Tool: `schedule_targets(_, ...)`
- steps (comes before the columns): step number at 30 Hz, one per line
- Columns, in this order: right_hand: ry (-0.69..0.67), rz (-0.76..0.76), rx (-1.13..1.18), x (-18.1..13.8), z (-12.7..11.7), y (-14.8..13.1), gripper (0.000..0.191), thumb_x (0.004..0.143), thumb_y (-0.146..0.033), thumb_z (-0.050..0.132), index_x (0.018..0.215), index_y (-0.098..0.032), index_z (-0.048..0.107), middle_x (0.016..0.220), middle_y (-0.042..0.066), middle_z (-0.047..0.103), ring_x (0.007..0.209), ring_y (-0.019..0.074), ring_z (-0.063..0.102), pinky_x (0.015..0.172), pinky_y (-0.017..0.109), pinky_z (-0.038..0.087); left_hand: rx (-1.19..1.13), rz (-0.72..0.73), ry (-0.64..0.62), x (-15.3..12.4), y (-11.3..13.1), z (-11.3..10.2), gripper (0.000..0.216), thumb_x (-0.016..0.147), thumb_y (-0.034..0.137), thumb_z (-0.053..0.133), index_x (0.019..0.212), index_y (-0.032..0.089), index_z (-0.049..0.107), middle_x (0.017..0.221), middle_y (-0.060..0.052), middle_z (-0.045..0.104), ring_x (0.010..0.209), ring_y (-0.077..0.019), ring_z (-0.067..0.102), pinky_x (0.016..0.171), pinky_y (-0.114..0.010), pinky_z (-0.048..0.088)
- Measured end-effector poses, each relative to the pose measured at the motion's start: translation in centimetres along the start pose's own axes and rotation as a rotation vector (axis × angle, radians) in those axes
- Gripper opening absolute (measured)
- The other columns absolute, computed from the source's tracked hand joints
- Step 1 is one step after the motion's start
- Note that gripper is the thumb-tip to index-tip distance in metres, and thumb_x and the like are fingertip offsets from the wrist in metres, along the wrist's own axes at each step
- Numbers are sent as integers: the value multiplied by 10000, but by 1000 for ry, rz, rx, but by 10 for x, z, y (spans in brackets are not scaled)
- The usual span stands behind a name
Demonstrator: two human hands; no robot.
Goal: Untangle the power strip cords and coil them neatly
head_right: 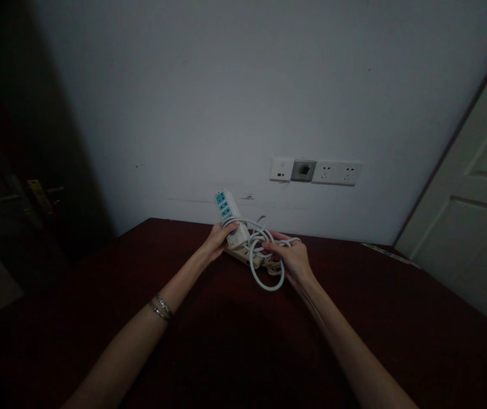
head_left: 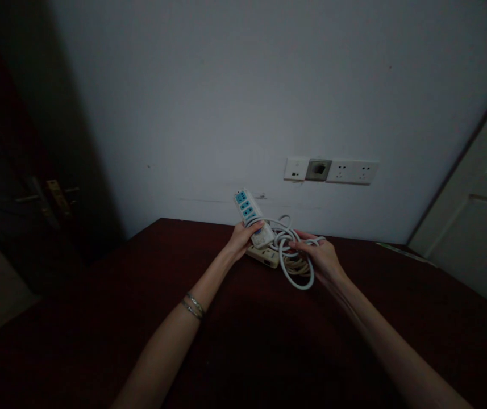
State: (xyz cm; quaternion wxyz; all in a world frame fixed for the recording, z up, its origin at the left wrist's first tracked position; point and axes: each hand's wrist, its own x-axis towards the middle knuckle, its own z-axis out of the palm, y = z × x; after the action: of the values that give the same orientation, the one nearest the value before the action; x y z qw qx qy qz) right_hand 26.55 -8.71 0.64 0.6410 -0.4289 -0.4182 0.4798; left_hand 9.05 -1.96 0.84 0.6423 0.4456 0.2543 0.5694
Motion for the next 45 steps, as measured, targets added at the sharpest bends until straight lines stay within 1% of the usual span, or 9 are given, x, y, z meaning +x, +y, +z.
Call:
schedule_targets(11,-131,53,43,-5,3,1,509,441,-99,789,933,-124,659,738,53,704,602,184,661,606,274,559,-90,-82,-76,5,-8,-11,336,564,294,767,799,112,612,739,-36,646,647,-127,585,691,-278,486)
schedule_targets(18,-105,57,127,-4,5,1,482,463,-117,786,927,-138,655,744,33,700,595,161,656,583,236,559,-210,-150,-58,9,-20,-10,336,594,317,759,809,106,610,763,-56,659,670,-143,602,697,-280,498)
schedule_targets(21,-94,56,151,-1,3,4,456,509,-127,771,947,-157,650,810,37,703,682,181,670,631,259,572,-225,-165,-23,10,-23,-7,350,592,327,762,814,107,603,765,-60,659,666,-148,603,691,-288,504)
schedule_targets(24,-136,58,201,0,2,4,397,566,-118,738,951,-176,658,867,29,700,758,172,669,684,235,570,-227,-147,3,8,-22,-4,351,591,319,764,818,107,601,769,-61,660,671,-146,605,688,-280,504)
schedule_targets(29,-188,164,305,-3,8,-3,178,653,-88,669,822,-144,675,875,45,700,732,118,663,670,134,550,-249,-118,15,6,-18,0,324,605,291,756,827,111,604,776,-48,663,675,-132,606,699,-261,500)
schedule_targets(32,-139,206,322,-2,12,-2,119,671,-77,658,784,-115,663,808,67,698,704,133,667,645,157,563,-282,-137,16,7,-18,-1,328,617,309,741,840,110,605,776,-50,666,663,-140,607,663,-268,501)
schedule_targets(35,-79,196,351,0,14,1,107,671,-69,676,767,-107,650,729,49,688,636,116,658,634,158,564,-301,-101,11,8,-18,-2,323,618,300,735,844,105,612,775,-50,670,667,-138,608,671,-263,495)
schedule_targets(41,-229,187,357,-9,14,-5,95,750,-128,643,844,-122,650,832,73,696,779,169,674,753,279,567,-293,10,49,4,-15,1,318,566,255,766,805,118,607,759,-24,665,672,-119,598,697,-245,482)
schedule_targets(45,-259,190,378,-14,16,-12,65,771,-90,605,815,-107,649,803,80,695,766,165,675,740,252,566,-271,49,44,0,-11,4,349,527,248,787,794,123,600,735,-5,654,665,-110,587,697,-236,481)
